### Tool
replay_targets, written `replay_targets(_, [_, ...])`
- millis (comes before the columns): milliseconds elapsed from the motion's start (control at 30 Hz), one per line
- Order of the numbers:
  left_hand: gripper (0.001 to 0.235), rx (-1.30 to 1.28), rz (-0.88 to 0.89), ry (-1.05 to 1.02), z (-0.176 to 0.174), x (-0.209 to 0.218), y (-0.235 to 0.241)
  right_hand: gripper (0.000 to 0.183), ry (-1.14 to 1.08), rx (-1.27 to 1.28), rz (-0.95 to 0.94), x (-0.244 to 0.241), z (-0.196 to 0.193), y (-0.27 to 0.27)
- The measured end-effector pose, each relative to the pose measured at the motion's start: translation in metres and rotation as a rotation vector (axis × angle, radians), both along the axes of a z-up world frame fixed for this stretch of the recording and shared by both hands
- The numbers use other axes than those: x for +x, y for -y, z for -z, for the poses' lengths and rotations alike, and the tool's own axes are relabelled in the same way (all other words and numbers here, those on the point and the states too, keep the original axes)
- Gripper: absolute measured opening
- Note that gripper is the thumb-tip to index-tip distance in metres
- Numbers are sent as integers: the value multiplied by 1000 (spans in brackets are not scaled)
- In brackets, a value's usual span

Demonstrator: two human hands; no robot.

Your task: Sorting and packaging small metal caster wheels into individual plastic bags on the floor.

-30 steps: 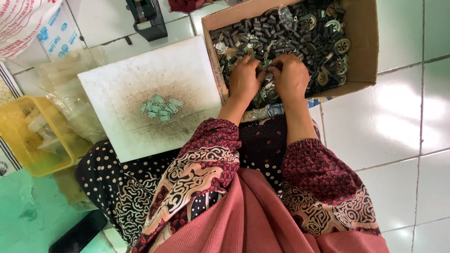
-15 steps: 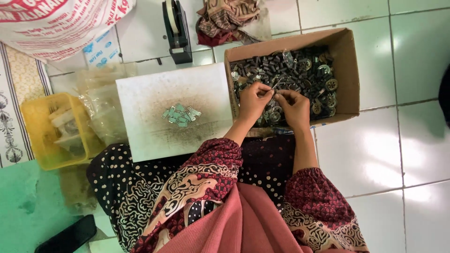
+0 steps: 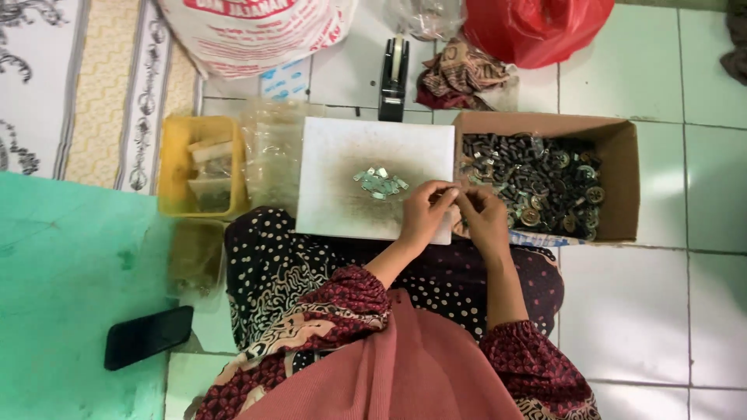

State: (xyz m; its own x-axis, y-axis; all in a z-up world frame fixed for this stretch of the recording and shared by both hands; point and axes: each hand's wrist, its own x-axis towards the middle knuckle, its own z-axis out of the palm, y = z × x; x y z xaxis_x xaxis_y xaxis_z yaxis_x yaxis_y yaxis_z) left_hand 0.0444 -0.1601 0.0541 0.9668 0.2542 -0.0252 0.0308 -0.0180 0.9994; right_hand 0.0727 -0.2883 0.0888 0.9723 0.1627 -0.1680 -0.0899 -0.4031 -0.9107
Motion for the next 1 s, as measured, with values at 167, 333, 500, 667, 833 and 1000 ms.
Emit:
replay_targets(167, [15,142,-167,-5,7,-30,-75,18,67,-58,-162,-9,24,-63])
replay_targets(333, [15,456,-189,34,21,-43,-113,15,227,-200,-254,-11,47,-97])
replay_targets(500, [21,767,-253,114,29,-45,-146,27,451,-344,-212,-19,49,-104])
replay_targets(667, [31,908,-378,37,49,-37,-234,21,584,-385,-250,-25,58,-118])
replay_targets(833, [54,1101,-162,-345,67,-35,-299,18,774,-380,-371,-25,72,-168])
replay_targets(1000, [39,1374,-110,-293,135,-29,-328,36,738,-266,-600,-40,69,-231])
